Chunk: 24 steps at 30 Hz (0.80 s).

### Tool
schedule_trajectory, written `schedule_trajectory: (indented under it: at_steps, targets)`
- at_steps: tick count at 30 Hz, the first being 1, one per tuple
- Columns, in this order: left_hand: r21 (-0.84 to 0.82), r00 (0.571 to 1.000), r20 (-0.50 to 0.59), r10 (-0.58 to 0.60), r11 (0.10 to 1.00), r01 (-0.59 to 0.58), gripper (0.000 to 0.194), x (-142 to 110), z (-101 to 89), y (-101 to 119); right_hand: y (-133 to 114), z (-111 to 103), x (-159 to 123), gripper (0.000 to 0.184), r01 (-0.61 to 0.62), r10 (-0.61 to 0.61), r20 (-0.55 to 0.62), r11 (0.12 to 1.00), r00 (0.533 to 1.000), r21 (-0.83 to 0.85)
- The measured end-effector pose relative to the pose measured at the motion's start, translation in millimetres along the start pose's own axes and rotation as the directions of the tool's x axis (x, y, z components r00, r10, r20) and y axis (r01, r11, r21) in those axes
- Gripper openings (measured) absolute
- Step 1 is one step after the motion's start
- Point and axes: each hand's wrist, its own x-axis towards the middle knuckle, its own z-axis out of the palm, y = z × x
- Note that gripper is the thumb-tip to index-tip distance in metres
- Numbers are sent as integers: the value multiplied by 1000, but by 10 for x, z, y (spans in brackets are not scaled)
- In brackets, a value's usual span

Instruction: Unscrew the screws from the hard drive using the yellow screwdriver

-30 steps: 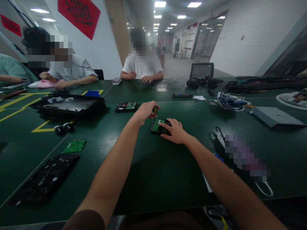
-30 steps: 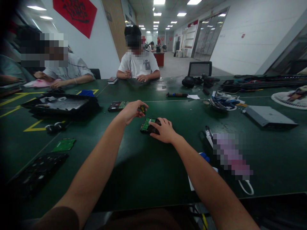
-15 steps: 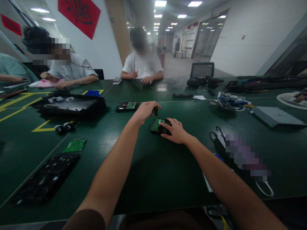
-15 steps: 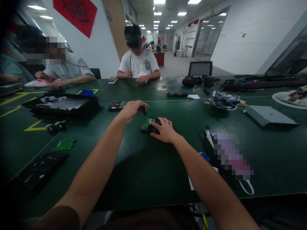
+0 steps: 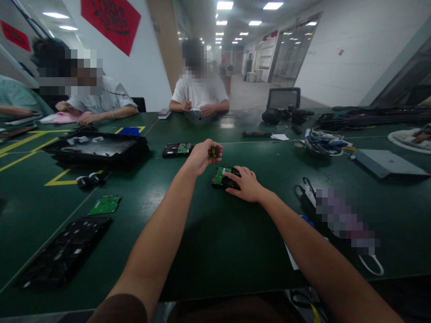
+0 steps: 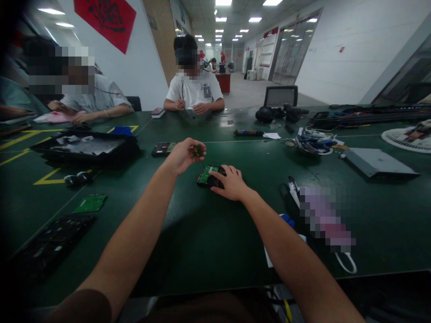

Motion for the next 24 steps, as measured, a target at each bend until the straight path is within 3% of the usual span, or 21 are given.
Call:
schedule_trajectory:
  at_steps: [12, 17, 20, 24]
  targets:
    - [-30, 997, -79, 20, 999, -22, 16, 52, -44, -34, 8, 3, 0, 73, 9, -9, -13, 1000, 1000, 10]
    - [155, 983, -139, 123, 983, -101, 20, 72, -64, -41, 9, 1, -1, 73, 3, -3, -6, 1000, 1000, 8]
    - [174, 984, -114, 140, 977, -119, 20, 40, -43, -21, 6, -6, -2, 74, 0, 0, 4, 1000, 1000, 7]
    - [45, 996, -57, 74, 996, -71, 18, 3, -5, -9, -1, -10, -4, 73, 5, -5, -4, 1000, 1000, -2]
